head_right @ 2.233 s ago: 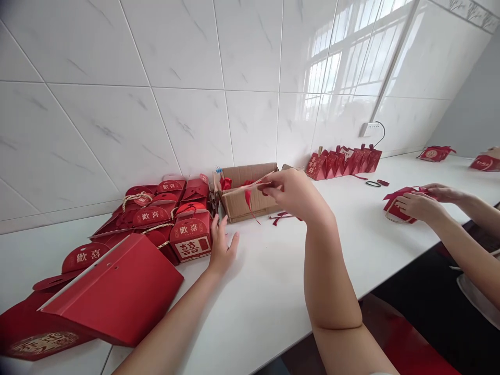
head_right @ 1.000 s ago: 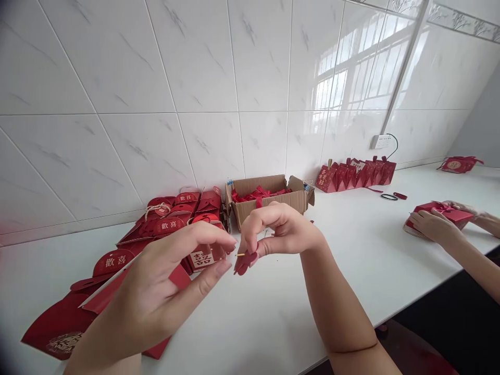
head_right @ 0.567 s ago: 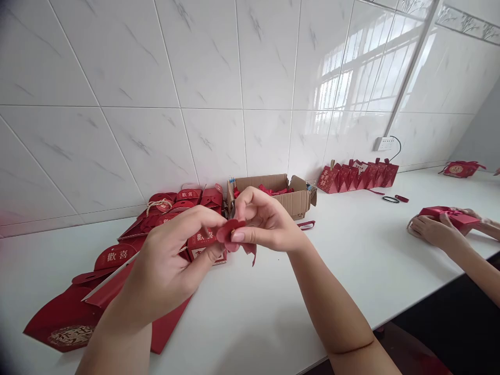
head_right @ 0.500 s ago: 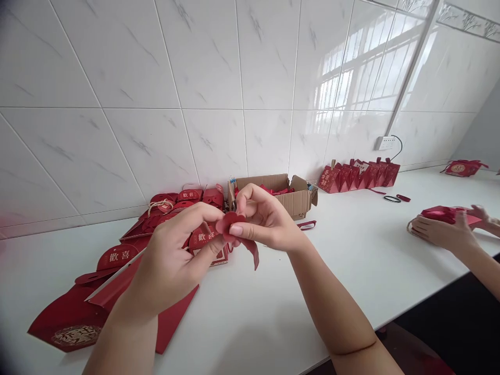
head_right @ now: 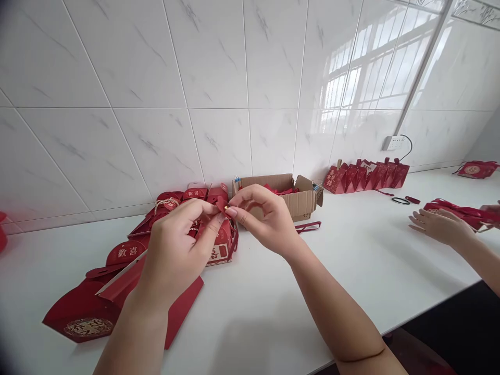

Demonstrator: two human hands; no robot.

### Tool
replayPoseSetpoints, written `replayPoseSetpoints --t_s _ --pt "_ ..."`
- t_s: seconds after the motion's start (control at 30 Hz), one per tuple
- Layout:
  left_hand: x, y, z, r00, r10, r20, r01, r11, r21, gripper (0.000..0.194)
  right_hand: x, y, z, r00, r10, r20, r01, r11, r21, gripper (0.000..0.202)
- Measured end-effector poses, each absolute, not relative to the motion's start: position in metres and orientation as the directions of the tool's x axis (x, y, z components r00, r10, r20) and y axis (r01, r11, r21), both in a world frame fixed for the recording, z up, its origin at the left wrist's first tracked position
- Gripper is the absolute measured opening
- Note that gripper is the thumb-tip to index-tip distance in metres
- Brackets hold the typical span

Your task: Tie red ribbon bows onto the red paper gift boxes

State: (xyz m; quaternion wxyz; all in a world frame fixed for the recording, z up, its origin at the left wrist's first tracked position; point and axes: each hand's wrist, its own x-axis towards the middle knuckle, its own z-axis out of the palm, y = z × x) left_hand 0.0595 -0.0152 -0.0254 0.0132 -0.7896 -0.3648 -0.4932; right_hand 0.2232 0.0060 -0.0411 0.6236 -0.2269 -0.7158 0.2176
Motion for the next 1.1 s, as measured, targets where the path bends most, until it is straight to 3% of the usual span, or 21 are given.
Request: replayPoseSetpoints --t_s 0.2,0.37,0.57,0.73,1.0,1.1 --pt "0.063 -0.014 -0.028 0.273 0.483 0.832 0.720 -0.676 0.157 0.010 0.221 0.004 -0.043 -0.116 0.490 0.864 0.327 0.840 -0.433 0.011" --pt "0.064 -0.014 -0.026 0.332 0.475 0.815 0.750 -0.657 0.077 0.015 0.220 0.005 -0.044 -0.124 0.421 0.898 0.423 0.841 -0.336 0.008" --pt "0.064 -0.013 -0.027 0.344 0.489 0.801 0.748 -0.658 0.080 0.020 0.215 0.007 -0.048 -0.127 0.345 0.930 0.488 0.838 -0.244 0.011" --pt "0.064 -0.015 -0.026 0.320 0.464 0.826 0.725 -0.681 0.102 0.018 0.212 0.006 -0.047 -0.114 0.375 0.920 0.455 0.843 -0.287 0.011" --pt "0.057 -0.016 -0.023 0.287 0.517 0.806 0.621 -0.741 0.254 0.011 0.227 0.005 -0.042 -0.186 0.396 0.899 0.365 0.878 -0.311 0.008" --pt "0.053 -0.017 -0.022 0.340 0.517 0.785 0.636 -0.742 0.213 0.011 0.230 0.007 -0.043 -0.244 0.399 0.884 0.338 0.889 -0.308 0.011"
